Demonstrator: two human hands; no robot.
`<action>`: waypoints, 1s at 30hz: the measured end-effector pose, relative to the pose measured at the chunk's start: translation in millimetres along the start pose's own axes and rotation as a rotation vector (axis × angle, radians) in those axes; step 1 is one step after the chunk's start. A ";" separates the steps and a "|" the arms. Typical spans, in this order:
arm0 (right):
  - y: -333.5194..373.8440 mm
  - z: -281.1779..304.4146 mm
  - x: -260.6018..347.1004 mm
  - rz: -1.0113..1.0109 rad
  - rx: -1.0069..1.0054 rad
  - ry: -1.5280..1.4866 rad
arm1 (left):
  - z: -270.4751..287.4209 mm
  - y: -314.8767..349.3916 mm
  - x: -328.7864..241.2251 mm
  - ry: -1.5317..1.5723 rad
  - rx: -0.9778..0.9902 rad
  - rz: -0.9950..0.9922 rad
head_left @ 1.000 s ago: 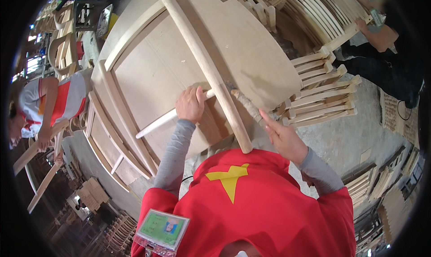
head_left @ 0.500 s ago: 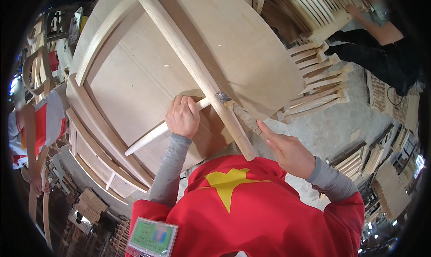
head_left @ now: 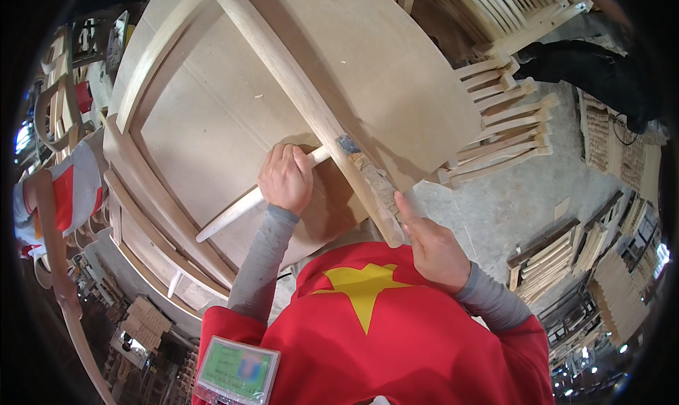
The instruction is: The person wipes wooden chair frames with a white cloth, moving between stacks of chairs in a workshop. They lift and reposition chairs to access different surfaces, then place them back in stacks. The person also handles loose wooden slats and a chair seat, wiping them with the cloth.
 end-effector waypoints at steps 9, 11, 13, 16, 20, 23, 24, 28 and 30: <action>-13.5 14.4 8.9 -0.024 0.076 -0.199 | -1.0 -3.8 -0.1 -0.009 -0.010 0.010; -5.4 21.4 8.6 0.026 0.101 -0.123 | 2.0 -4.8 -2.5 0.007 -0.022 -0.016; -4.7 23.6 10.6 0.002 0.125 0.002 | -0.4 -3.7 -0.1 0.018 0.006 -0.013; -4.7 18.4 14.9 -0.025 0.110 0.165 | -2.1 -2.1 3.0 0.030 0.010 0.001; -4.4 13.7 14.4 -0.009 0.037 0.110 | 0.5 -6.5 -2.6 0.041 -0.023 -0.018; -3.8 10.5 13.4 0.026 0.001 0.065 | -0.9 -7.3 -1.5 0.050 -0.024 -0.013; -0.3 5.0 12.8 0.022 -0.001 0.064 | -1.0 -0.9 2.0 0.040 0.000 0.005; -23.7 -3.9 16.8 0.043 -0.081 0.051 | -3.1 -6.1 1.1 0.016 0.037 -0.003; -35.8 -3.5 11.8 -0.023 -0.074 -0.109 | -2.9 -7.0 2.7 0.011 0.032 -0.014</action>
Point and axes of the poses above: each hand's wrist, its own y-axis away from the middle knuckle, its own z-axis out of the back of the hand, x = y × z, the point moved 6 cm from there along -y, towards the middle knuckle, and after that the axes turned 14 degrees about -y, right-handed, at the moved point
